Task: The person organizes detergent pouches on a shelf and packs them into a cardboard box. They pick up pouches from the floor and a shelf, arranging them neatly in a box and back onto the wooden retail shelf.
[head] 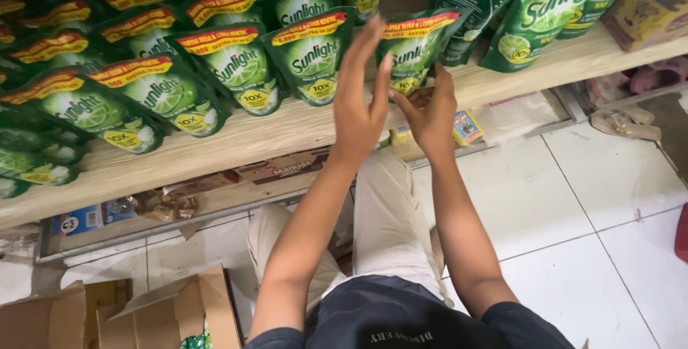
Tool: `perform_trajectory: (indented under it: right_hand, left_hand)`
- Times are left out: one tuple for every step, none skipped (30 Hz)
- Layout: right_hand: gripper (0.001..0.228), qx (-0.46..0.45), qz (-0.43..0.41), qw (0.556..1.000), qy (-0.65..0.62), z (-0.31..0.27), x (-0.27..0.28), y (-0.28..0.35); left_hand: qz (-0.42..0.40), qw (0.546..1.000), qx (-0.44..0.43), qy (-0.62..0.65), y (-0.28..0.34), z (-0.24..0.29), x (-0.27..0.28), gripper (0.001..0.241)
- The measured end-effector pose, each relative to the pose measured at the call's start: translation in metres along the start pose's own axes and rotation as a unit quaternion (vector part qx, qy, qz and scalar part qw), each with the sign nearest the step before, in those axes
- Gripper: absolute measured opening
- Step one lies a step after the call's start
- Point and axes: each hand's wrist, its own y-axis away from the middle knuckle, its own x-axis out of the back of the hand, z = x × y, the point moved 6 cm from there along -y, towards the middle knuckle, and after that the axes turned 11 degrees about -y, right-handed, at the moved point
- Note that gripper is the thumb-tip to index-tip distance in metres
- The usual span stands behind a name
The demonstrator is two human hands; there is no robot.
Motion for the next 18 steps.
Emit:
perform_trajectory:
  right_hand:
    - [0.094, -0.006, 0.011, 1.000, 0.012, 0.004, -0.004, -0.004]
    - [0.095, 0.006, 0.010, 1.000, -0.023, 0.006, -0.010, -0.008]
    - [0.095, 0.018, 0.011, 0.998, -0.059, 0.008, -0.017, -0.014]
    - [0.096, 0.031, 0.011, 0.995, -0.094, 0.010, -0.024, -0.021]
    - [0.095, 0.020, 0.010, 0.995, -0.097, 0.016, -0.033, -0.028]
    - [0.093, 0.009, 0.009, 0.995, -0.100, 0.023, -0.043, -0.036]
    - [0.092, -0.004, 0.008, 0.995, -0.102, 0.032, -0.051, -0.043]
    - [0.092, 0.075, 0.030, 0.996, -0.025, 0.030, -0.055, -0.051]
    - [0.092, 0.153, 0.051, 0.986, 0.053, 0.029, -0.062, -0.059]
    - [0.092, 0.228, 0.070, 0.962, 0.129, 0.028, -0.069, -0.064]
    - [0.087, 0.201, 0.055, 0.971, 0.121, 0.038, -0.076, -0.075]
    - [0.081, 0.173, 0.040, 0.978, 0.113, 0.046, -0.082, -0.085]
    - [0.076, 0.144, 0.024, 0.984, 0.105, 0.052, -0.086, -0.090]
    - [0.074, 0.128, 0.015, 0.989, 0.078, 0.056, -0.090, -0.093]
    - [0.071, 0.112, 0.006, 0.992, 0.050, 0.057, -0.093, -0.096]
    - [0.069, 0.096, -0.003, 0.995, 0.023, 0.057, -0.097, -0.098]
    - [0.070, 0.091, -0.005, 0.996, 0.014, 0.056, -0.098, -0.099]
    - [0.071, 0.086, -0.007, 0.996, 0.005, 0.056, -0.099, -0.099]
  left_hand:
    - [0.012, 0.996, -0.038, -0.081, 0.009, 0.001, 0.006, 0.035]
    - [0.012, 0.992, -0.041, -0.118, 0.018, -0.004, 0.011, 0.035]
    - [0.011, 0.987, -0.045, -0.154, 0.027, -0.012, 0.015, 0.036]
    - [0.011, 0.981, -0.049, -0.190, 0.035, -0.021, 0.018, 0.036]
    - [0.004, 0.969, -0.062, -0.238, 0.042, -0.032, 0.020, 0.038]
    - [-0.003, 0.955, -0.075, -0.286, 0.048, -0.044, 0.021, 0.040]
    - [-0.011, 0.939, -0.087, -0.333, 0.055, -0.056, 0.020, 0.042]
    - [-0.010, 0.923, -0.105, -0.370, 0.060, -0.067, 0.019, 0.045]
    - [-0.009, 0.906, -0.123, -0.406, 0.064, -0.078, 0.017, 0.048]
    - [-0.008, 0.886, -0.140, -0.441, 0.069, -0.087, 0.014, 0.051]
    - [-0.004, 0.877, -0.152, -0.455, 0.072, -0.094, 0.011, 0.054]
    - [0.000, 0.867, -0.164, -0.470, 0.074, -0.099, 0.009, 0.056]
    - [0.004, 0.858, -0.175, -0.483, 0.077, -0.103, 0.007, 0.059]
    - [0.000, 0.849, -0.179, -0.497, 0.079, -0.105, 0.005, 0.060]
    - [-0.004, 0.841, -0.182, -0.510, 0.082, -0.105, 0.002, 0.061]
    - [-0.007, 0.832, -0.186, -0.523, 0.082, -0.105, 0.001, 0.062]
    - [-0.007, 0.838, -0.178, -0.516, 0.082, -0.106, 0.002, 0.062]
    - [-0.007, 0.843, -0.170, -0.509, 0.081, -0.106, 0.002, 0.063]
